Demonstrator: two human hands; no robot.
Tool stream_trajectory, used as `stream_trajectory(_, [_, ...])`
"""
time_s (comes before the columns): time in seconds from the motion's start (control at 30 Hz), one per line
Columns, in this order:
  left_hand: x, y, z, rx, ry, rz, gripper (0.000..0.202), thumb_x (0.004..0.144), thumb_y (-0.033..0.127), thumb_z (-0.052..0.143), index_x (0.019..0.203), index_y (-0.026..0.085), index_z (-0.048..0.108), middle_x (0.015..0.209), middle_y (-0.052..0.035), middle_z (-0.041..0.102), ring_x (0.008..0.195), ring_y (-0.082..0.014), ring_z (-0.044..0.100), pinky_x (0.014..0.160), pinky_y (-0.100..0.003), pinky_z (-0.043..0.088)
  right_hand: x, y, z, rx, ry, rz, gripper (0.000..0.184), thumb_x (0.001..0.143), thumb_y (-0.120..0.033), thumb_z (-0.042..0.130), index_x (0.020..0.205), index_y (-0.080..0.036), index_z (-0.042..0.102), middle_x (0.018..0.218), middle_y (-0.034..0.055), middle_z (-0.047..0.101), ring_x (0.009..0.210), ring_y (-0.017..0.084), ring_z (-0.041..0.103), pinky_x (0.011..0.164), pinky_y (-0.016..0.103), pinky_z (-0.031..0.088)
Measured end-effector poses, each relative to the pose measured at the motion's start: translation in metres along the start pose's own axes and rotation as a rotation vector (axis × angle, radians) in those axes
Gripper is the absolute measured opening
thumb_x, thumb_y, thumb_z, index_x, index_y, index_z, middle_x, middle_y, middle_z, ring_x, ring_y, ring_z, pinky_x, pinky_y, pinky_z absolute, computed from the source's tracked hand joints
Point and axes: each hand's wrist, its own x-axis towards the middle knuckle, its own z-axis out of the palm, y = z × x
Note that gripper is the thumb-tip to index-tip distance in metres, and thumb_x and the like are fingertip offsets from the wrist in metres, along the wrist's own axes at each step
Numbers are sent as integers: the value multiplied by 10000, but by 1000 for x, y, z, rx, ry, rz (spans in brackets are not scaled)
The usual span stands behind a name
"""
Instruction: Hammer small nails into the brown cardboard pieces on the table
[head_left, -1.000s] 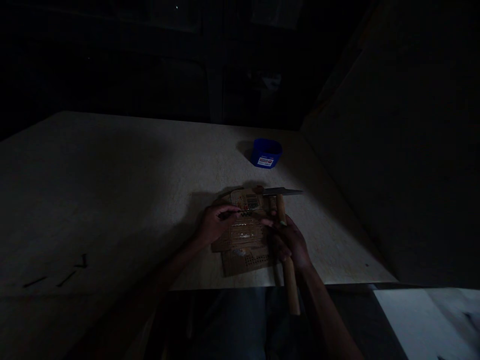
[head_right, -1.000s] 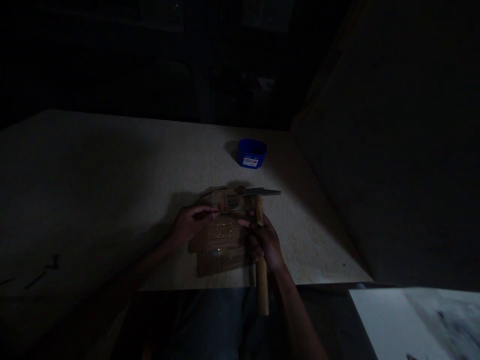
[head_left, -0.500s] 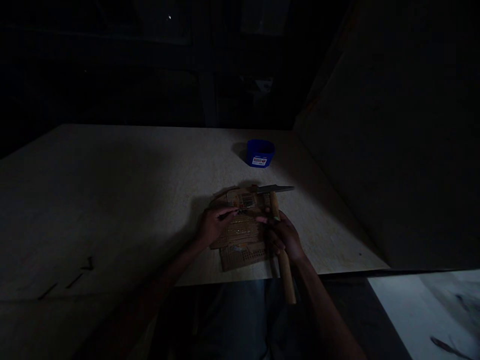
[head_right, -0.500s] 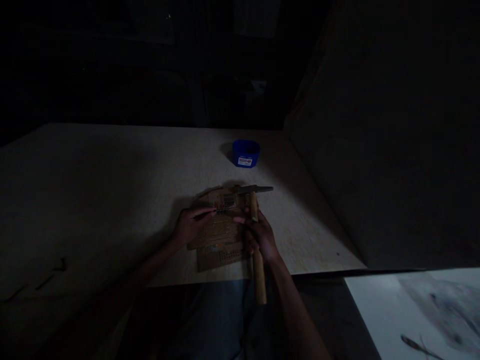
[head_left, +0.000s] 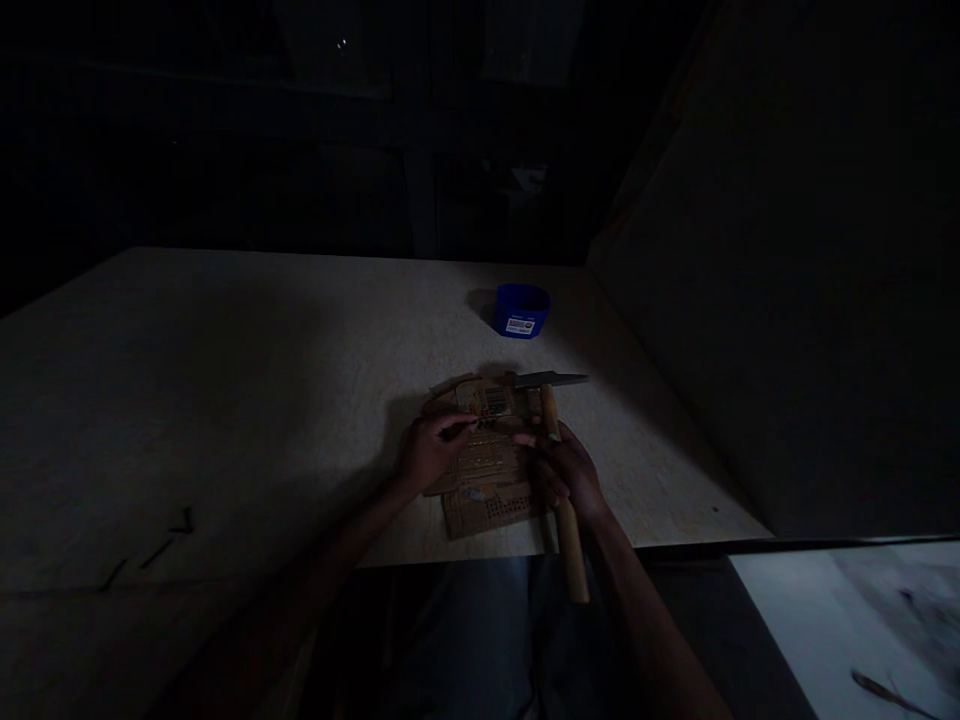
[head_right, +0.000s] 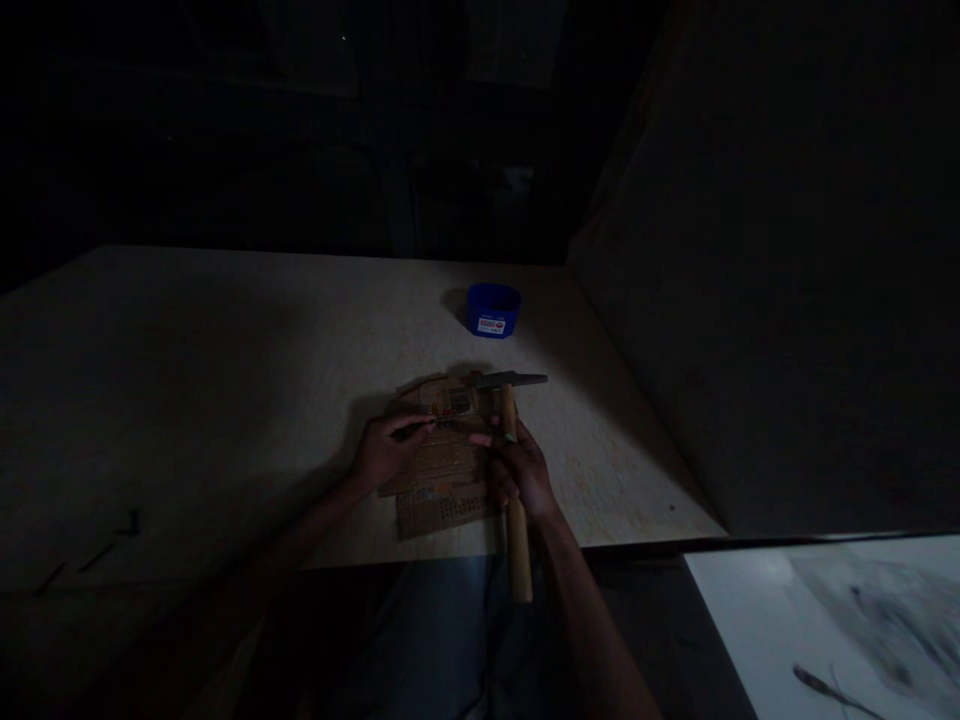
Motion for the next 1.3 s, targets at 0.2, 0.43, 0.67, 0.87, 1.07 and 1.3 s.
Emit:
stream_trajectory(0.2, [-2, -2, 5, -1, 39, 40, 204, 808, 257, 709, 1004, 230, 761, 869, -10, 777, 680, -126, 671, 651, -230, 548, -6, -6, 6, -101, 0, 3, 450, 789, -347, 712, 1173, -203, 525, 952, 43, 763, 268, -9, 301, 238, 139, 325])
stream_trajectory(0.43, [-5, 5, 7, -2, 69, 31, 257, 806, 236, 711, 1062, 223, 686, 859, 5, 760, 679, -117, 658, 672, -236, 550, -38, -41, 20, -437, -107, 46, 466, 879, -443, 634, 1257, -205, 501, 827, 14, 713, 276, 16, 352, 245, 137, 291])
stream_trajectory(0.67, [-6, 7, 5, -32, 49, -23, 214, 807, 216, 694, 1020, 214, 684, 888, -6, 766, 712, -132, 678, 672, -240, 540, -62, -76, 49, -854, -239, -37, 389, 993, -443, 498, 1250, -173, 608, 753, 8, 653, 386, 45, 416, 337, 161, 319])
stream_trajectory(0.87, [-6, 4, 7, -25, 56, -43, 182, 801, 213, 700, 982, 214, 677, 892, -8, 769, 755, -148, 705, 691, -249, 552, -41, -62, 51, -1116, -298, -133, 430, 981, -377, 469, 1339, -178, 600, 764, 37, 691, 704, 182, 648, 684, 293, 530])
stream_trajectory(1.07, [-5, 0, 9, -19, 35, -36, 208, 792, 195, 691, 996, 219, 657, 902, -5, 768, 758, -146, 706, 717, -261, 565, -34, -51, 44, -1143, -283, -71, 486, 973, -401, 455, 1390, -182, 577, 1089, 95, 727, 920, 233, 686, 823, 353, 545])
stream_trajectory(1.3, [-5, -4, 10, -2, 27, -37, 232, 780, 177, 695, 1001, 220, 641, 901, -7, 765, 764, -149, 715, 694, -256, 566, -34, -49, 44, -1183, -284, -100, 461, 950, -402, 490, 1354, -218, 613, 1163, 98, 726, 1068, 278, 676, 929, 411, 534])
